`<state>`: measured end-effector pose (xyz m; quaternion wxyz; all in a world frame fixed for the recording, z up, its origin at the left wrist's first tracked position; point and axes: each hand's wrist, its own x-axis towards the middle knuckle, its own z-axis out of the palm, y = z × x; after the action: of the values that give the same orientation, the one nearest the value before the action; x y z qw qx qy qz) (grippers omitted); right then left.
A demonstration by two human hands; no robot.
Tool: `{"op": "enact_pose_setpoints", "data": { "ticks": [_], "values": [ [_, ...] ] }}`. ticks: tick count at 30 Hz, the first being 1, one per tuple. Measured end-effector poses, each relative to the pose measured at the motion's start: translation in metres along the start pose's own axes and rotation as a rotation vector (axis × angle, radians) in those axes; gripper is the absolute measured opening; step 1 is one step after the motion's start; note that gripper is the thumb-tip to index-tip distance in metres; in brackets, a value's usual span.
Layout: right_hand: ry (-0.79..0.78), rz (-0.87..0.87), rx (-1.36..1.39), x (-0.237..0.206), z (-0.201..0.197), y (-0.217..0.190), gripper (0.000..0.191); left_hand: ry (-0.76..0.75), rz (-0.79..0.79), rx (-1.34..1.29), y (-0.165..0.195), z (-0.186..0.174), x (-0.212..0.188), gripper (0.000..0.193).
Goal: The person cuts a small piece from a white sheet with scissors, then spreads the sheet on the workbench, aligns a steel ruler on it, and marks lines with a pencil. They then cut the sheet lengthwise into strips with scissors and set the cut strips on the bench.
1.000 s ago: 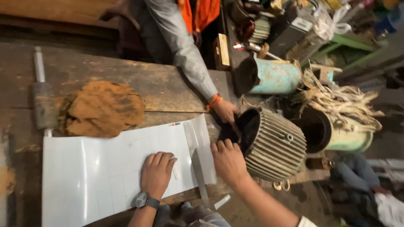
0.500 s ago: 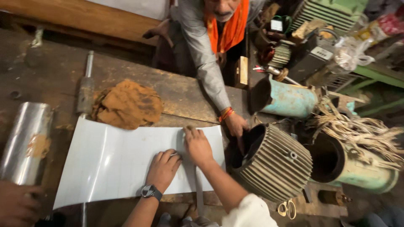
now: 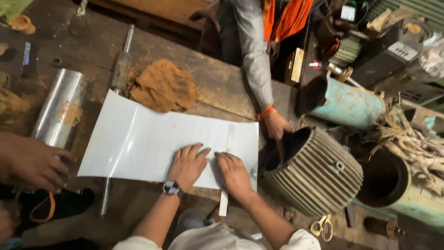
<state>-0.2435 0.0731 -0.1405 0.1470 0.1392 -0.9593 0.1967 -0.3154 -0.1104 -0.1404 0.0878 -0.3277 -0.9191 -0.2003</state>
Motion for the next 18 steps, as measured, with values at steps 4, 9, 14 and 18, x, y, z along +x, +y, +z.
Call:
{"op": "enact_pose_setpoints", "data": {
  "ticks": [4,9,14,18],
  "values": [
    [-0.026,0.061,0.003,-0.04,0.001,0.003,0.044,-0.022,0.02,-0.042,0.003,0.009,0.012,0.038],
    [-0.099,0.145,0.167,-0.052,-0.001,0.015,0.041,-0.014,0.065,-0.098,-0.003,0.019,0.042,0.041],
    [-0.064,0.251,0.261,-0.037,-0.001,0.006,0.038,-0.063,0.082,-0.212,-0.025,0.021,0.055,0.042],
    [-0.03,0.495,0.424,-0.031,0.003,-0.004,0.036,-0.072,0.083,-0.261,-0.038,0.029,0.052,0.042]
  ]
}}
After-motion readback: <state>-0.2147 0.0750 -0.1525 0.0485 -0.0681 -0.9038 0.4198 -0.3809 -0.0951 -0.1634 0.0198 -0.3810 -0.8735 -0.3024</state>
